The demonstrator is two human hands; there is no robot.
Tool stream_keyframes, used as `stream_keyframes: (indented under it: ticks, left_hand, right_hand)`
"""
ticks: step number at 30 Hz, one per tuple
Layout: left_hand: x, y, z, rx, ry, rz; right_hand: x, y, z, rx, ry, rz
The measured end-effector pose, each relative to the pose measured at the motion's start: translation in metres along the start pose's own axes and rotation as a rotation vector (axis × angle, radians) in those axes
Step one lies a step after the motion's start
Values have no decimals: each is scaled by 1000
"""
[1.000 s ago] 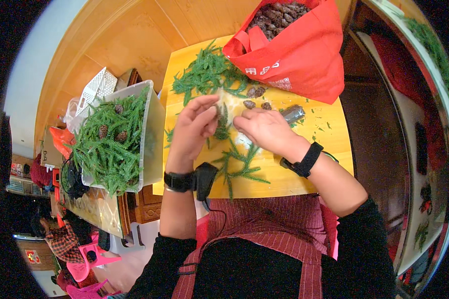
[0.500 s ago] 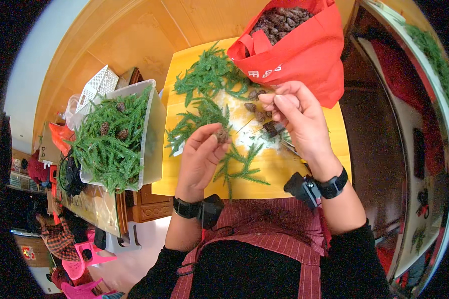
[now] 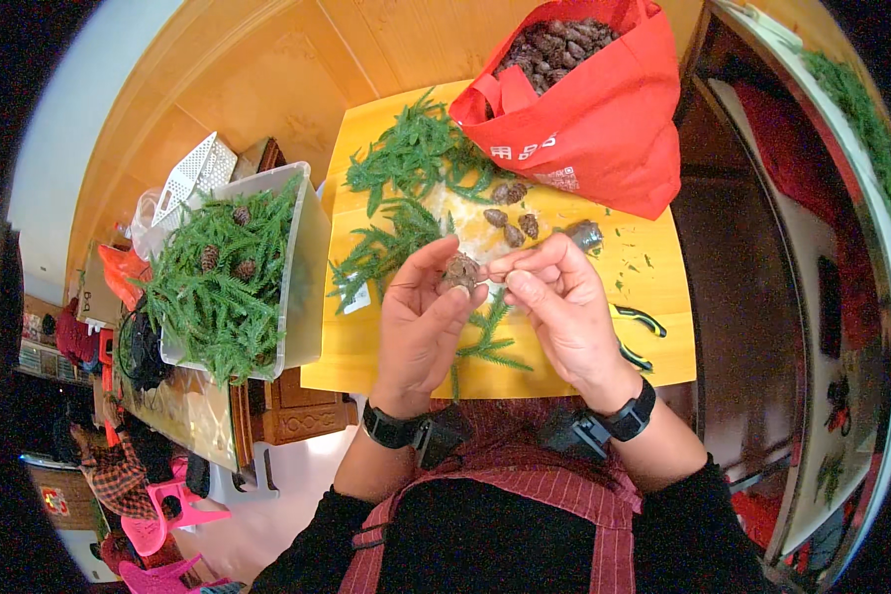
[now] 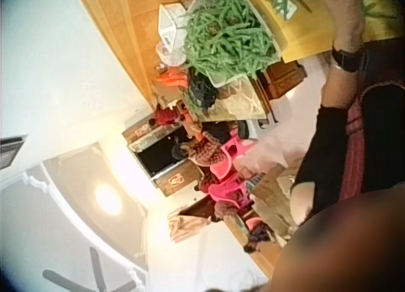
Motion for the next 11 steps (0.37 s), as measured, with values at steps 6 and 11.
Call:
stream_keyframes:
  ticks: [6,11]
  left_hand:
    - [-2,2,2,-4,40,67]
    - [-2,3,0,9,79,71]
  right_hand:
    - [-1,1,-6,-10,-43,3]
    - [-1,0,-7,14,-44,0]
Point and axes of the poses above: each hand's wrist, its own x-axis towards the middle knuckle, its own y-axis out of the palm, z = x × y, the point moved 7 cm from there along x, towards the middle knuckle
